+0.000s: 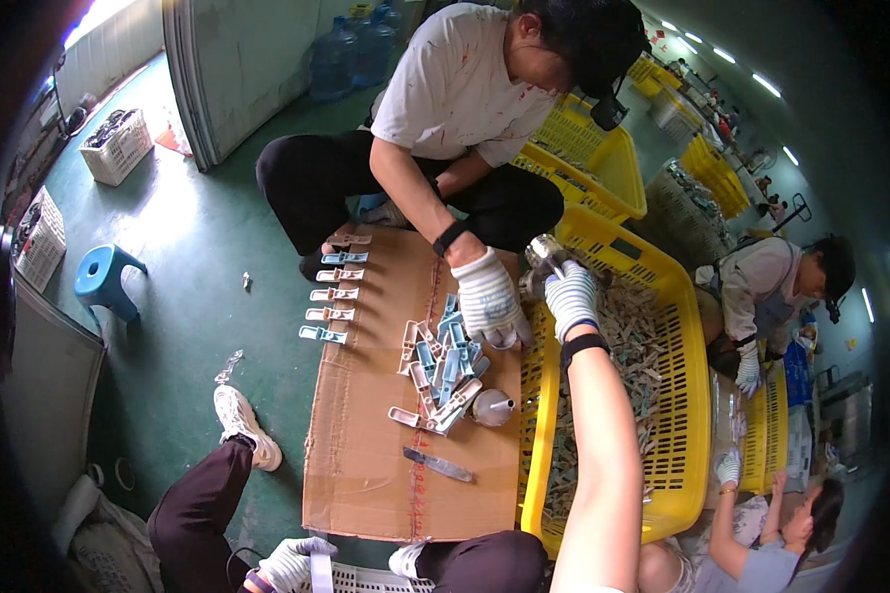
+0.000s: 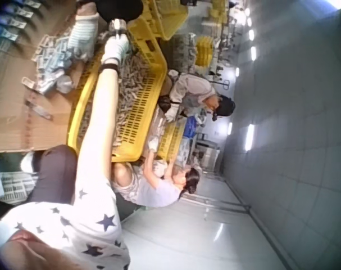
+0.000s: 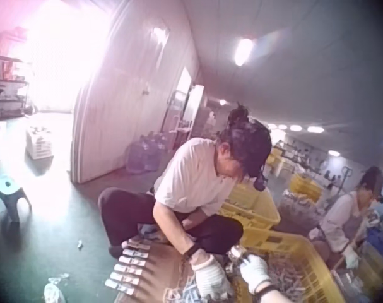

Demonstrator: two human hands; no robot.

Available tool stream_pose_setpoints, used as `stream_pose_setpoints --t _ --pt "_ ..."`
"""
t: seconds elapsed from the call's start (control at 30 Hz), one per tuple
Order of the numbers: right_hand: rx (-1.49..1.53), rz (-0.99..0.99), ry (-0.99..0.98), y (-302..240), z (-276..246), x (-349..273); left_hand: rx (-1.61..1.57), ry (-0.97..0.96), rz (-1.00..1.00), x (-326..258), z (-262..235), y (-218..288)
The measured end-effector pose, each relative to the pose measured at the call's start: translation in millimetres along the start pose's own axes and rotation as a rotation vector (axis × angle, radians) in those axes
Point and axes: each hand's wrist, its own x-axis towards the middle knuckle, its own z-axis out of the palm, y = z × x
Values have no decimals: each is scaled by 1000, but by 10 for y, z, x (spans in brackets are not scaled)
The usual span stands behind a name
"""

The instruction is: Assembling plastic clips onto strips and securing them with tape in a factory environment.

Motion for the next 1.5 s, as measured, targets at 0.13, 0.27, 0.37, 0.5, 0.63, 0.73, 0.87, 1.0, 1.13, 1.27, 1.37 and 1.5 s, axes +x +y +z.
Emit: stream_pose_setpoints --t 0.13,0.27,0.37,0.5,0.63,0.73,0.87,1.0,1.13,1.27,1.37,1.5 --pt "-72 14 -8 -28 334 151 31 29 -28 9 15 17" --pt "-260 48 -266 -439 237 3 42 45 -7 36 9 -54" --pt "-171 -1 -228 -436 422 68 9 30 -73 4 46 41" --pt "-33 5 -164 -416 651 174 26 21 -74 20 14 -43" --pt "-4 -21 -153 -409 663 205 38 56 -70 69 -32 -182" --pt "120 -130 -5 -148 510 315 102 29 -48 114 -22 -152" --pt "50 -134 -173 -256 -59 160 58 34 -23 79 -39 -202" --pt "-416 -190 -511 -162 -352 -26 69 77 10 69 -28 -274" --pt "-591 -142 -524 -177 -240 -277 31 23 14 94 -46 -289" --pt "-601 -108 -431 -296 -27 -381 7 22 12 74 -43 -299" --pt "-605 -147 -395 -332 60 -329 0 -12 -6 122 1 -204" --pt "-557 -190 -518 -619 137 -318 5 17 -20 27 64 -98"
